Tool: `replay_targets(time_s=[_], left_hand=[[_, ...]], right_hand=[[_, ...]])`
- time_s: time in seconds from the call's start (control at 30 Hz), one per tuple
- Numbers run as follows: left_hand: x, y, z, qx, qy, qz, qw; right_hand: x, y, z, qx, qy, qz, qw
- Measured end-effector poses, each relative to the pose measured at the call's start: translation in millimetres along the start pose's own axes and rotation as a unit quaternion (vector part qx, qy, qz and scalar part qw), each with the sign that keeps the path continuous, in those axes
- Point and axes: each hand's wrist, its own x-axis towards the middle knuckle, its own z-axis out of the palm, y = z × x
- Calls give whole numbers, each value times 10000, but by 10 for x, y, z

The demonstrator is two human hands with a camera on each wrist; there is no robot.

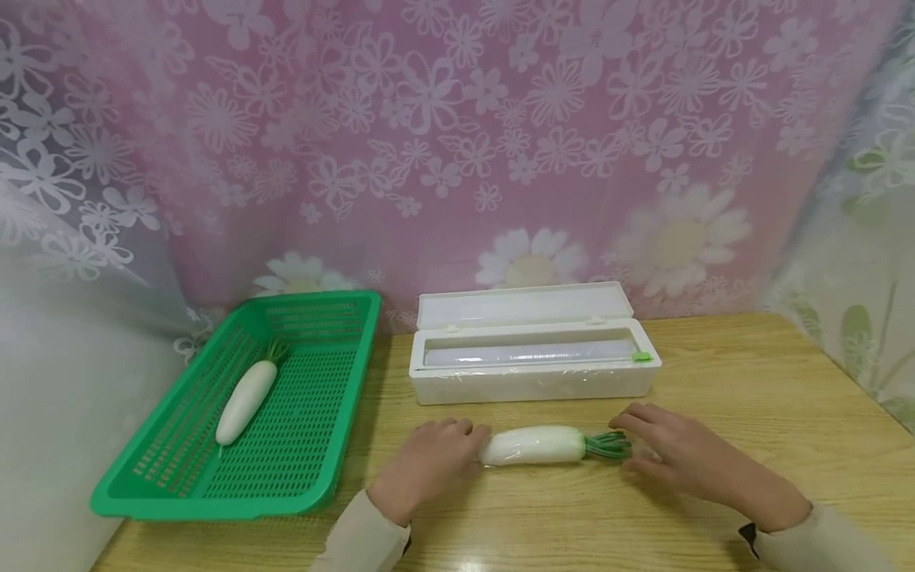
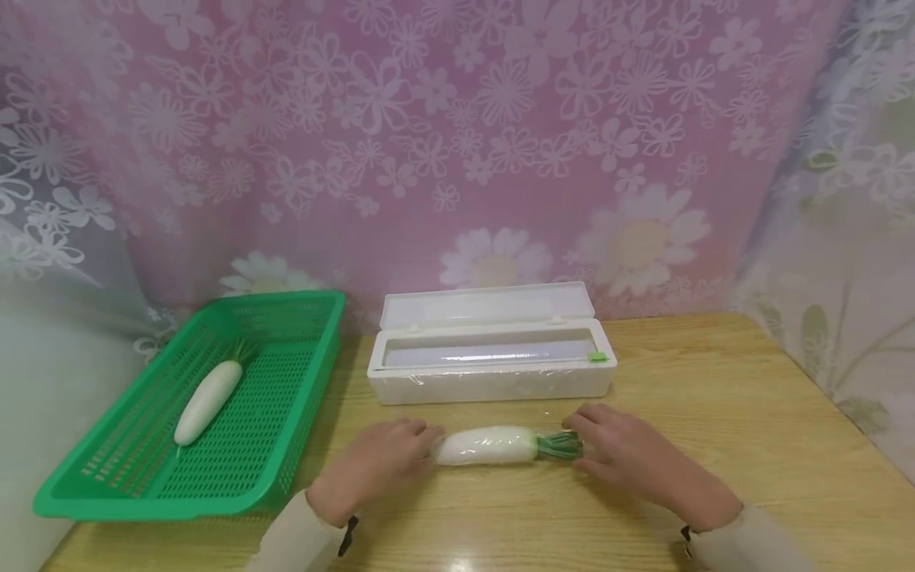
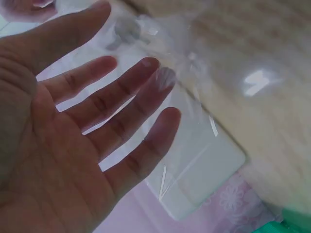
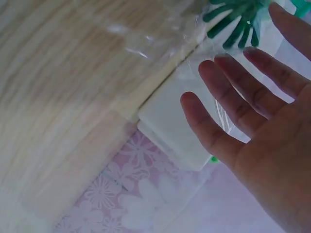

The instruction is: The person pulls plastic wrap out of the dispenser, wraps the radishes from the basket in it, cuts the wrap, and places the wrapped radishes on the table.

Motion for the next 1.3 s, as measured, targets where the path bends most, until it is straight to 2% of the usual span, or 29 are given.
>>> replay_targets(time_s=[0.17, 0.4, 0.6, 0.73, 0.93, 1.1, 1.3], left_hand=[[-4, 11, 86, 83, 116, 149, 9998], [11, -43, 97, -120, 163, 100, 9997], [15, -101, 64, -706, -57, -62, 9975], [15, -134, 46, -910, -102, -128, 9957], [15, -194, 59, -1243, -72, -183, 9921], [29, -237, 64, -1119, -28, -191, 9935], [24, -263, 64, -964, -200, -213, 9949]], right_hand=[[10, -22, 34, 74, -235, 92, 9997], [12, -12, 73, 191, -51, 11, 9998], [17, 23, 100, 374, 53, -97, 9992], [37, 36, 105, 454, 21, -76, 9989], [80, 45, 111, 466, -265, 243, 9983], [104, 79, 108, 664, -550, 447, 9953], [157, 124, 116, 815, -551, 459, 9941]])
